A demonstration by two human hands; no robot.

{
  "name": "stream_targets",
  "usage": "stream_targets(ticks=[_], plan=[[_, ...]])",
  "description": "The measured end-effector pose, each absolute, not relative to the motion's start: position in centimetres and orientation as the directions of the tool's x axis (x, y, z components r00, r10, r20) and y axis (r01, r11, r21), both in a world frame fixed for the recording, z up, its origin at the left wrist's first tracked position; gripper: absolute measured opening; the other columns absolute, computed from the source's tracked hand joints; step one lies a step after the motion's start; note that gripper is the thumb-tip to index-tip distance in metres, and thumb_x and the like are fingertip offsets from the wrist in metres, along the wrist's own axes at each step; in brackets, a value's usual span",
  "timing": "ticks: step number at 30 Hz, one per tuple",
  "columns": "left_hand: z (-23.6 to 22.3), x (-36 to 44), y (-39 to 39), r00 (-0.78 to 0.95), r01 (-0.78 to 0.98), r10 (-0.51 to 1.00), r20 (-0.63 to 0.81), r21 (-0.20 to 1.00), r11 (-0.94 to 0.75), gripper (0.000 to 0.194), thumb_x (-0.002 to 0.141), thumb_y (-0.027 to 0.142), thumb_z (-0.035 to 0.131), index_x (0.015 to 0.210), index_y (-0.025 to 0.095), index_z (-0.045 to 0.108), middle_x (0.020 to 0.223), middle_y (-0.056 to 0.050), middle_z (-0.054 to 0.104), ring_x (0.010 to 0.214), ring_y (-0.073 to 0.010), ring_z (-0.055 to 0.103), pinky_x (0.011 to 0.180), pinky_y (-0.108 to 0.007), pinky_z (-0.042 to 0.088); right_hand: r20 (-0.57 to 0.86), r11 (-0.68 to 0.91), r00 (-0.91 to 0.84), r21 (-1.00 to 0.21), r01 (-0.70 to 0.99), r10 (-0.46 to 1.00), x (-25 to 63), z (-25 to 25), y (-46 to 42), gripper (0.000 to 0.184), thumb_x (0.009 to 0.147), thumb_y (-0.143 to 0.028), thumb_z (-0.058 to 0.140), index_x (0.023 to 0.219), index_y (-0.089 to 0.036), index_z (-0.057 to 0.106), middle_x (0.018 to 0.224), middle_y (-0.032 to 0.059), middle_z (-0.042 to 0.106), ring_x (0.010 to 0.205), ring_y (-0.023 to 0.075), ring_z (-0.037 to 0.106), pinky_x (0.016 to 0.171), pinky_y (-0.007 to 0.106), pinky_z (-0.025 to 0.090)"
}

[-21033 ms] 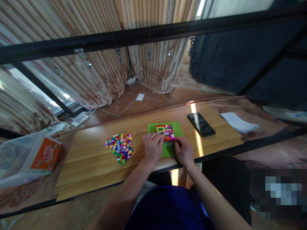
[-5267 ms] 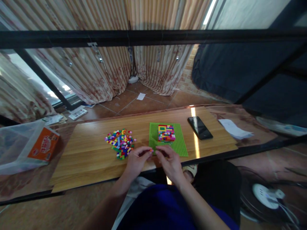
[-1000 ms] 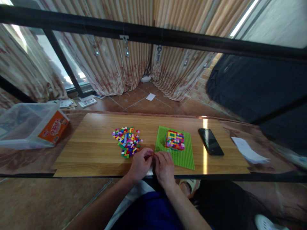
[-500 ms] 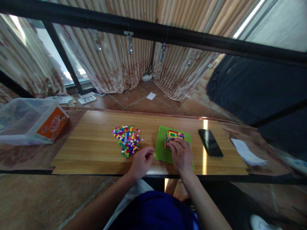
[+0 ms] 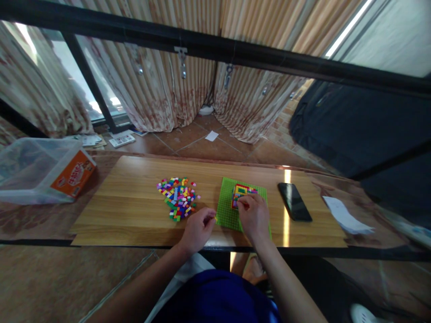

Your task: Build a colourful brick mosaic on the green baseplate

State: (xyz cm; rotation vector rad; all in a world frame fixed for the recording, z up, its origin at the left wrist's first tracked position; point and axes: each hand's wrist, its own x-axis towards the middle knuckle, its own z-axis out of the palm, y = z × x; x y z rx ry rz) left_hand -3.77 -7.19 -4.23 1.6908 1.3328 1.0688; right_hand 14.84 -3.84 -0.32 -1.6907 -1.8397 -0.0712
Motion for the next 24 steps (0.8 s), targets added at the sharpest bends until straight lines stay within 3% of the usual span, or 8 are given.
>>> stream_targets(ticks=[4,14,24], plan=[[-4.2,-3.7,-7.2,0.121,0.386,0.975,0.186,0.896,-0.219,0.011,0.081,0.013,0.056,0.089,0.019,0.062,0.082,-0.001,0.068,0.076,-0.0142,0.065,0.071,-0.026,0.051,0.502,0.169,0.060,-0.398,0.902,0.863,14.6,-0.5,-4.0,0.018,0.086,-0.024,0.054,0.074,-0.019,0.067,0.087,0.0065,0.063,0.084,0.0199,0.054,0.076,0.034,0.040],[-4.4,-3.8,-7.1,0.133,0.414,0.964,0.229,0.871,-0.264,0.015,0.083,0.015,0.056,0.094,0.019,0.066,0.086,-0.003,0.069,0.077,-0.0142,0.064,0.074,-0.027,0.051,0.576,0.203,-0.090,-0.135,0.970,0.812,14.2,-1.3,-5.6,0.022,0.093,-0.021,0.048,0.091,-0.019,0.070,0.096,0.0077,0.064,0.091,0.0201,0.051,0.076,0.033,0.038],[-3.8,-4.1,-7.1,0.140,0.411,0.961,0.238,0.869,-0.275,0.017,0.085,0.017,0.054,0.092,0.021,0.069,0.090,-0.004,0.070,0.084,-0.0160,0.065,0.077,-0.029,0.051,0.570,0.214,-0.112,-0.116,0.970,0.814,14.5,-1.9,-5.6,0.022,0.093,-0.020,0.047,0.096,-0.021,0.069,0.096,0.0080,0.062,0.092,0.0220,0.050,0.077,0.035,0.036]])
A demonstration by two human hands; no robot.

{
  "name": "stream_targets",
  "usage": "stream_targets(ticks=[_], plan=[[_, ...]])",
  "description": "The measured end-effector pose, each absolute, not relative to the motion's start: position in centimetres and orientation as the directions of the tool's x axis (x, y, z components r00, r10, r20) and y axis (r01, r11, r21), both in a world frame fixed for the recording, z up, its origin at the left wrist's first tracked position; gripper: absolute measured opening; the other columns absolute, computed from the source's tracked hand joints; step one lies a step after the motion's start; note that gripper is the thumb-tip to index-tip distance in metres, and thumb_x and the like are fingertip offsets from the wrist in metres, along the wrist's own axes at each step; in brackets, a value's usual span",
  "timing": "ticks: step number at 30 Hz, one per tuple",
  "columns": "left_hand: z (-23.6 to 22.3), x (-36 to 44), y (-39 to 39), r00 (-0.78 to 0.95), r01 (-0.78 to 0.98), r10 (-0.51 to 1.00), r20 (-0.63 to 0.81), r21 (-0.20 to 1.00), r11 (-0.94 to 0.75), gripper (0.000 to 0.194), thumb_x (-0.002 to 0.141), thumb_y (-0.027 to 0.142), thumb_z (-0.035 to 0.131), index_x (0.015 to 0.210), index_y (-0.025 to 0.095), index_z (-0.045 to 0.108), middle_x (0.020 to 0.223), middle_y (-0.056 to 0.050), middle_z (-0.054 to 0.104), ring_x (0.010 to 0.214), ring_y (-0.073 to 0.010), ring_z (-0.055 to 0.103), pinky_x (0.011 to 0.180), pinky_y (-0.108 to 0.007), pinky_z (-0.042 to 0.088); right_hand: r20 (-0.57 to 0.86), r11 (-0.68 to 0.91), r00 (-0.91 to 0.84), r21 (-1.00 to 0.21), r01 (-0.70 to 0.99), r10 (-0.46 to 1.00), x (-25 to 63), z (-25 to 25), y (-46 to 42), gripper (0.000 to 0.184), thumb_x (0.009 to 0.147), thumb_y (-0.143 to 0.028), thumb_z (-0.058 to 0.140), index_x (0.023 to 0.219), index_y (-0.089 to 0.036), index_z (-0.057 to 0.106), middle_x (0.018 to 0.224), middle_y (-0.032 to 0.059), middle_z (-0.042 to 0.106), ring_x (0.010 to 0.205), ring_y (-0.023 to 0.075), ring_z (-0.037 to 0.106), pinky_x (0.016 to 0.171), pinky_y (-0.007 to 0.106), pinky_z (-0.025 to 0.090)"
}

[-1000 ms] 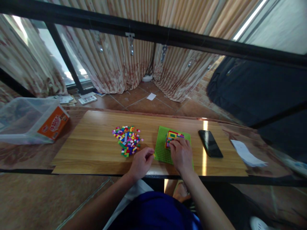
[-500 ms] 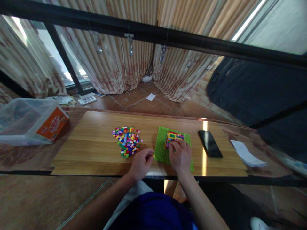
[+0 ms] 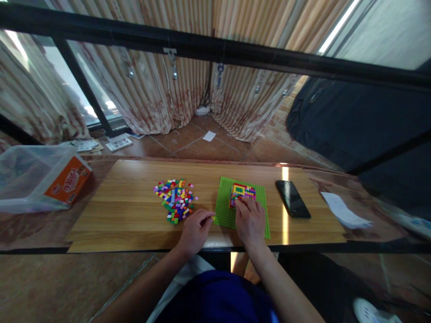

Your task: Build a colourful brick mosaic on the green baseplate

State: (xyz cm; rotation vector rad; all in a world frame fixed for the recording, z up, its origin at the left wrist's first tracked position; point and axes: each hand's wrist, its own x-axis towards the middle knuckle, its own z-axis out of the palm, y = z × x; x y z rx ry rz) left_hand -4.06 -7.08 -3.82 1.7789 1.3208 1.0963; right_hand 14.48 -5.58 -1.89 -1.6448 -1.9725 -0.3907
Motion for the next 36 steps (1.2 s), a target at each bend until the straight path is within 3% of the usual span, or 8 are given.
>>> stream_targets(ticks=[6,11,15,22,36], plan=[[-4.0,-3.9,-6.5,0.063,0.388,0.975,0.215,0.895,-0.222,0.013,0.082,0.016,0.056,0.087,0.019,0.068,0.084,-0.003,0.070,0.077,-0.0146,0.064,0.071,-0.026,0.052,0.535,0.211,-0.088,-0.172,0.962,0.840,14.6,-2.1,-5.6,0.023,0.092,-0.018,0.048,0.101,-0.022,0.068,0.103,0.0081,0.064,0.093,0.0220,0.051,0.079,0.036,0.038],[-3.3,-2.4,-5.0,0.071,0.319,0.975,0.210,0.921,-0.222,0.010,0.082,0.018,0.057,0.086,0.018,0.066,0.082,-0.002,0.068,0.075,-0.0143,0.063,0.069,-0.026,0.050,0.572,0.303,-0.071,-0.322,0.897,0.817,15.4,-1.9,-5.6,0.026,0.093,-0.019,0.046,0.109,-0.020,0.066,0.106,0.0084,0.065,0.098,0.0209,0.055,0.085,0.036,0.044],[-2.1,-0.6,-3.5,0.100,0.311,0.956,0.277,0.904,-0.294,0.009,0.082,0.016,0.057,0.083,0.017,0.066,0.081,-0.003,0.066,0.076,-0.0142,0.061,0.070,-0.026,0.049,0.607,0.270,0.103,-0.490,0.829,0.788,16.8,-1.9,-6.8,0.028,0.092,-0.024,0.047,0.115,-0.020,0.064,0.105,0.0091,0.065,0.098,0.0209,0.058,0.085,0.038,0.049],[-2.1,1.2,-1.4,0.184,0.261,0.926,0.330,0.892,-0.370,0.012,0.083,0.016,0.056,0.081,0.018,0.068,0.085,-0.004,0.067,0.081,-0.0155,0.063,0.072,-0.027,0.050,0.485,0.100,0.346,-0.683,0.724,0.803,20.1,-5.0,-9.9,0.022,0.089,-0.027,0.051,0.097,-0.019,0.069,0.100,0.0096,0.066,0.094,0.0210,0.062,0.086,0.041,0.052],[-2.2,1.8,-2.8,0.108,0.343,0.921,0.374,0.856,-0.388,0.010,0.085,0.020,0.057,0.085,0.018,0.066,0.084,-0.004,0.065,0.078,-0.0149,0.062,0.071,-0.027,0.051,0.531,0.084,0.293,-0.575,0.813,0.795,20.8,-7.0,-10.4,0.024,0.089,-0.023,0.048,0.096,-0.020,0.070,0.099,0.0097,0.065,0.094,0.0217,0.060,0.084,0.041,0.052]])
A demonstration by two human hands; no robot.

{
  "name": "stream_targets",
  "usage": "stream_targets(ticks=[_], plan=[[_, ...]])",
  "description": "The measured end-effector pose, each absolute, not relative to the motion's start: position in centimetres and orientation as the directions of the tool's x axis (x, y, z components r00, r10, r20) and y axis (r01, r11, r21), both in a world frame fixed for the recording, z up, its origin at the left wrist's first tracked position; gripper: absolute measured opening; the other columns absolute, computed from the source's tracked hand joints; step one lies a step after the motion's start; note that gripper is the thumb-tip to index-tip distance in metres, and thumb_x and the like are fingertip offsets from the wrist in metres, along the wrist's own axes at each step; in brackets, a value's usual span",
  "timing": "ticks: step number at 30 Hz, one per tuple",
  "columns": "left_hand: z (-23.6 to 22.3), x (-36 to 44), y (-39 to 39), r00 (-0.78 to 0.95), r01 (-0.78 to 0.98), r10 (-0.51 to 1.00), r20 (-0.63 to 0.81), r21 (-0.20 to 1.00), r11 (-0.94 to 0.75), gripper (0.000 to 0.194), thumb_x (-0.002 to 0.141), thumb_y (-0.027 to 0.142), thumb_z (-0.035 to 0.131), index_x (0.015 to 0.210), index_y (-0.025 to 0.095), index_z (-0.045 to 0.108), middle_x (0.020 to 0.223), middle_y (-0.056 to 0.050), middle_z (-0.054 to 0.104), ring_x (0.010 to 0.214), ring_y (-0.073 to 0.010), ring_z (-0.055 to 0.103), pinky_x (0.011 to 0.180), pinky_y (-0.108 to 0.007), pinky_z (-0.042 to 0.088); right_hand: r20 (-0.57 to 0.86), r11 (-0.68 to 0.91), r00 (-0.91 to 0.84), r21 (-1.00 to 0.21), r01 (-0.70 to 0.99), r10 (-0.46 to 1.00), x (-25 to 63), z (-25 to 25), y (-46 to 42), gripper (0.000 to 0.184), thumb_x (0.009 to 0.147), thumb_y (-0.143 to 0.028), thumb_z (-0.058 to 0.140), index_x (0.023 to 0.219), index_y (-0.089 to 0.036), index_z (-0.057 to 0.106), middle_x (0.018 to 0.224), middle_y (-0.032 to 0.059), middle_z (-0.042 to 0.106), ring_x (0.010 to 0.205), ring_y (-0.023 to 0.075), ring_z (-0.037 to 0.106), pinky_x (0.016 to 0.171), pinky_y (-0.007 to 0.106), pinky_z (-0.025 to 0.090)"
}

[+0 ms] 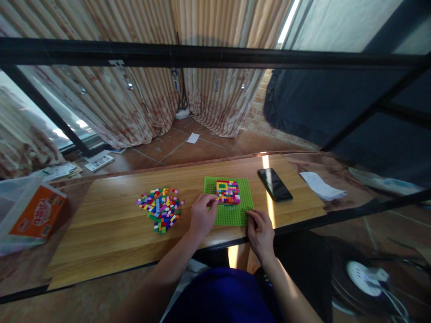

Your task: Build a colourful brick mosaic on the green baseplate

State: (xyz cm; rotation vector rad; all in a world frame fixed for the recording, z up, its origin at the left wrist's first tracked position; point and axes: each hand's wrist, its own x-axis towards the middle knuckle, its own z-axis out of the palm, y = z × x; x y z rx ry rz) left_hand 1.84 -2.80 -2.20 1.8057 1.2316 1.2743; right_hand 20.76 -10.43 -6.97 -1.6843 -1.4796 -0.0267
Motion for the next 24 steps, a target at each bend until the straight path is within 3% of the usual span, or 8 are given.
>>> stream_targets(ticks=[7,24], plan=[[-2.7,2.1,-2.8,0.006,0.392,0.913,0.409,0.838,-0.378,0.008,0.086,0.020,0.057,0.085,0.018,0.065,0.083,-0.004,0.064,0.078,-0.0147,0.061,0.073,-0.028,0.051,0.546,0.097,0.288,-0.570,0.816,0.787,20.7,-7.0,-10.5,0.024,0.090,-0.023,0.047,0.096,-0.021,0.070,0.099,0.0092,0.065,0.094,0.0217,0.060,0.084,0.041,0.052],[-3.1,2.5,-1.9,0.106,0.319,0.918,0.383,0.861,-0.396,0.005,0.082,0.017,0.061,0.083,0.018,0.066,0.080,-0.002,0.065,0.077,-0.0141,0.063,0.072,-0.026,0.051,0.547,0.098,0.265,-0.546,0.832,0.794,20.8,-7.2,-10.6,0.023,0.090,-0.022,0.047,0.097,-0.020,0.068,0.099,0.0091,0.064,0.095,0.0214,0.059,0.085,0.040,0.050]])
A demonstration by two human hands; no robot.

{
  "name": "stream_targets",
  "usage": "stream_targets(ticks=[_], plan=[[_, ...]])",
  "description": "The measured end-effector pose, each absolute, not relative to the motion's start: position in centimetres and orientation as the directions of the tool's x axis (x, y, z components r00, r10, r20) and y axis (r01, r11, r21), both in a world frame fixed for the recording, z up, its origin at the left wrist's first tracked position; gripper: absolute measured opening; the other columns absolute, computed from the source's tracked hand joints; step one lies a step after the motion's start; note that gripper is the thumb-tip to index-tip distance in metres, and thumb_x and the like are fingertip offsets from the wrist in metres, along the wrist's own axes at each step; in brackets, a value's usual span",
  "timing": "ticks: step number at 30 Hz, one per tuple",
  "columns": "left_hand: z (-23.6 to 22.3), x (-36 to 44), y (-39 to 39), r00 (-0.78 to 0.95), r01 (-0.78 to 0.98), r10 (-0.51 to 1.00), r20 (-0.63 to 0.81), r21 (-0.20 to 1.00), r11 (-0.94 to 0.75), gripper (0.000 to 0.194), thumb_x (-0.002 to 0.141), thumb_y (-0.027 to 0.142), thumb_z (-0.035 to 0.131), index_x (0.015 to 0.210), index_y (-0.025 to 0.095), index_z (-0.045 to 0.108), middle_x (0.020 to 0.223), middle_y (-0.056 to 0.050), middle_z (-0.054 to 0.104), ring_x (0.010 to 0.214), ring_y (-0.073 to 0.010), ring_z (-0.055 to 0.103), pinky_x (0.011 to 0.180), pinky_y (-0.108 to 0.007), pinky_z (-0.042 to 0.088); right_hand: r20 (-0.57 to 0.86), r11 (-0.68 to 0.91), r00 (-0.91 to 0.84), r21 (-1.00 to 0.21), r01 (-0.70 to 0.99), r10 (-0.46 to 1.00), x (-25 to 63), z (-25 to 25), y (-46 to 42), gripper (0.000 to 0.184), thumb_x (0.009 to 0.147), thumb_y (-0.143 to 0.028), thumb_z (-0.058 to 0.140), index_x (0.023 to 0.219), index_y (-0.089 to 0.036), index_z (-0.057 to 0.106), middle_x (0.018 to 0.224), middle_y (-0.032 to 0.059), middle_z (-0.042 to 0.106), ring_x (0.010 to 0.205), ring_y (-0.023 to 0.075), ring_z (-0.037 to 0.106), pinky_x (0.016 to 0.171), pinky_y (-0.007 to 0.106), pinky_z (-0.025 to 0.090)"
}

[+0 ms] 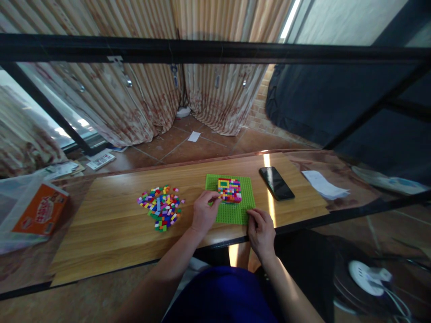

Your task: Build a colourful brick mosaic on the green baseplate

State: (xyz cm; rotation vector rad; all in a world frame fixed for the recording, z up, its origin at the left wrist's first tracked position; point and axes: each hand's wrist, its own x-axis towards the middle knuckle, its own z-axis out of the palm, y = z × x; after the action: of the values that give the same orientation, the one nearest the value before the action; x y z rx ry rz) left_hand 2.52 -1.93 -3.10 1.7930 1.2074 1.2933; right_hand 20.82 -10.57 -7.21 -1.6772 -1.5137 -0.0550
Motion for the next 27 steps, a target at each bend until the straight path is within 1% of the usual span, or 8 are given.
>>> stream_targets(ticks=[5,9,14,17,19,21,23,27], plan=[[-2.9,2.0,-1.8,0.179,0.342,0.875,0.450,0.805,-0.484,0.007,0.084,0.018,0.060,0.084,0.019,0.067,0.084,-0.003,0.068,0.081,-0.0151,0.064,0.078,-0.028,0.051,0.554,0.095,0.264,-0.535,0.839,0.790,20.8,-7.3,-10.6,0.023,0.091,-0.023,0.047,0.097,-0.020,0.068,0.100,0.0089,0.064,0.096,0.0212,0.058,0.085,0.039,0.050],[-3.2,1.7,-1.3,0.237,0.358,0.848,0.474,0.769,-0.529,0.009,0.086,0.019,0.059,0.085,0.019,0.068,0.085,-0.004,0.070,0.082,-0.0155,0.065,0.077,-0.028,0.052,0.559,0.097,0.256,-0.525,0.846,0.789,20.8,-7.4,-10.6,0.023,0.090,-0.022,0.046,0.096,-0.020,0.069,0.099,0.0088,0.064,0.094,0.0213,0.059,0.083,0.039,0.050],[-3.6,1.8,-0.7,0.247,0.378,0.849,0.467,0.760,-0.528,0.009,0.086,0.020,0.059,0.085,0.019,0.068,0.084,-0.004,0.071,0.079,-0.0157,0.066,0.076,-0.028,0.052,0.550,0.088,0.262,-0.529,0.844,0.793,20.9,-7.6,-10.5,0.023,0.090,-0.023,0.047,0.095,-0.020,0.069,0.098,0.0089,0.064,0.094,0.0220,0.059,0.084,0.040,0.050],[-3.4,1.8,-0.8,0.261,0.409,0.853,0.452,0.749,-0.521,0.009,0.086,0.020,0.059,0.086,0.020,0.068,0.087,-0.004,0.071,0.083,-0.0170,0.066,0.079,-0.030,0.052,0.561,0.102,0.255,-0.528,0.843,0.787,20.9,-7.7,-10.5,0.023,0.091,-0.024,0.046,0.095,-0.019,0.069,0.099,0.0092,0.064,0.095,0.0224,0.058,0.085,0.040,0.050],[-3.2,1.6,-1.2,0.278,0.418,0.853,0.442,0.744,-0.521,0.012,0.085,0.018,0.059,0.092,0.021,0.068,0.091,-0.005,0.071,0.087,-0.0178,0.066,0.080,-0.031,0.053,0.566,0.112,0.249,-0.526,0.843,0.786,21.0,-7.7,-10.5,0.023,0.091,-0.024,0.046,0.095,-0.019,0.068,0.099,0.0093,0.064,0.095,0.0225,0.059,0.085,0.040,0.050],[-3.0,1.1,-1.8,0.273,0.408,0.855,0.440,0.752,-0.518,0.020,0.085,0.014,0.057,0.102,0.021,0.066,0.097,-0.005,0.071,0.090,-0.0174,0.066,0.081,-0.031,0.053,0.573,0.120,0.242,-0.522,0.845,0.783,21.0,-7.7,-10.5,0.023,0.091,-0.024,0.046,0.095,-0.019,0.068,0.099,0.0094,0.064,0.095,0.0224,0.059,0.085,0.040,0.050],[-2.8,0.2,-2.4,0.244,0.405,0.863,0.442,0.762,-0.505,0.026,0.085,0.012,0.054,0.108,0.021,0.064,0.098,-0.005,0.070,0.089,-0.0165,0.066,0.081,-0.030,0.053,0.584,0.127,0.236,-0.512,0.849,0.776,21.0,-7.7,-10.5,0.022,0.091,-0.025,0.047,0.095,-0.019,0.068,0.099,0.0092,0.064,0.094,0.0223,0.059,0.084,0.040,0.050],[-2.7,-2.6,-3.5,0.171,0.486,0.885,0.434,0.744,-0.459,0.020,0.086,0.015,0.053,0.101,0.020,0.065,0.090,-0.004,0.070,0.084,-0.0160,0.065,0.078,-0.029,0.053,0.584,0.116,0.238,-0.503,0.856,0.776,21.0,-7.8,-10.5,0.023,0.091,-0.026,0.047,0.095,-0.019,0.068,0.098,0.0088,0.064,0.094,0.0220,0.059,0.084,0.040,0.050]])
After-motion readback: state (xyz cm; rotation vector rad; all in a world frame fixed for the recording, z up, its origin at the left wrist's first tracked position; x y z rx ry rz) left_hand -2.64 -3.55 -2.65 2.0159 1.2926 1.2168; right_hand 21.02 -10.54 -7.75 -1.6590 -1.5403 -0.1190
